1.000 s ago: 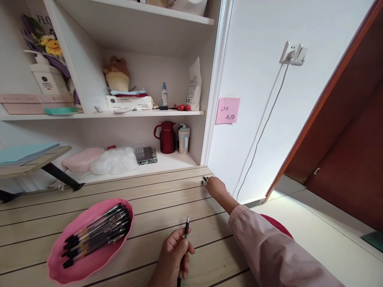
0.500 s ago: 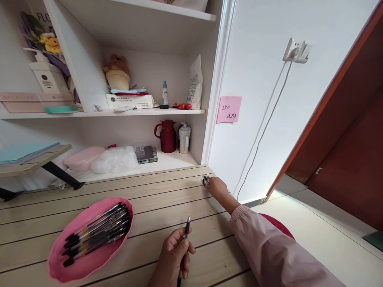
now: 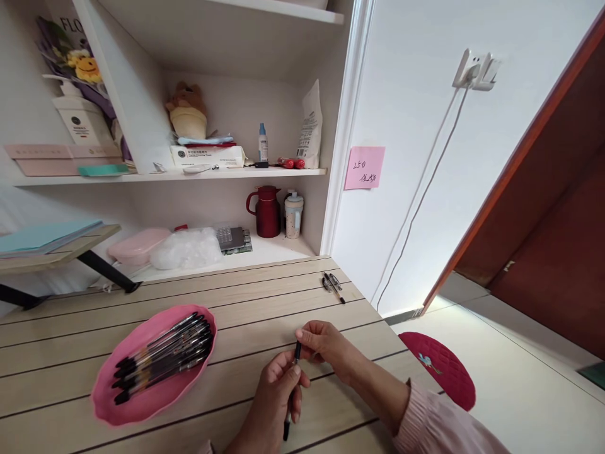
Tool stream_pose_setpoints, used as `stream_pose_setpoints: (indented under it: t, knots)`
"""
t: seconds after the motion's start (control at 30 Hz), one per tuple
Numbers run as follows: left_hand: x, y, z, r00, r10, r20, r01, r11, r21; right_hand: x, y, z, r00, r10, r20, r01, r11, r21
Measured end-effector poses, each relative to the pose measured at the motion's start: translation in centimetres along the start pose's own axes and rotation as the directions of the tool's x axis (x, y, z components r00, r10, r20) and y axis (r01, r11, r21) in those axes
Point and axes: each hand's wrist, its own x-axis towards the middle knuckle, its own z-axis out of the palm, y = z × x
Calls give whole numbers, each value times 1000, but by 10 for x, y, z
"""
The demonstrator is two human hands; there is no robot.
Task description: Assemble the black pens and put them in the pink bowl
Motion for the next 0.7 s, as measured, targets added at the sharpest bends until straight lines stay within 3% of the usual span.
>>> stream_pose_setpoints:
  t: [0.17,0.43,0.7]
  knots:
    - [0,-3,-1,1000,9,-24,-8,1000,10,6,11,8,989,-45,-142,56,995,77]
    - [1,-3,-2,1000,0,2,0,1000,24,3,12,9,993,-70,-100,94,961,260]
    - [0,0,-1,1000,-4,11,4,999,49,5,14,8,992,-88,-85,103,976,191]
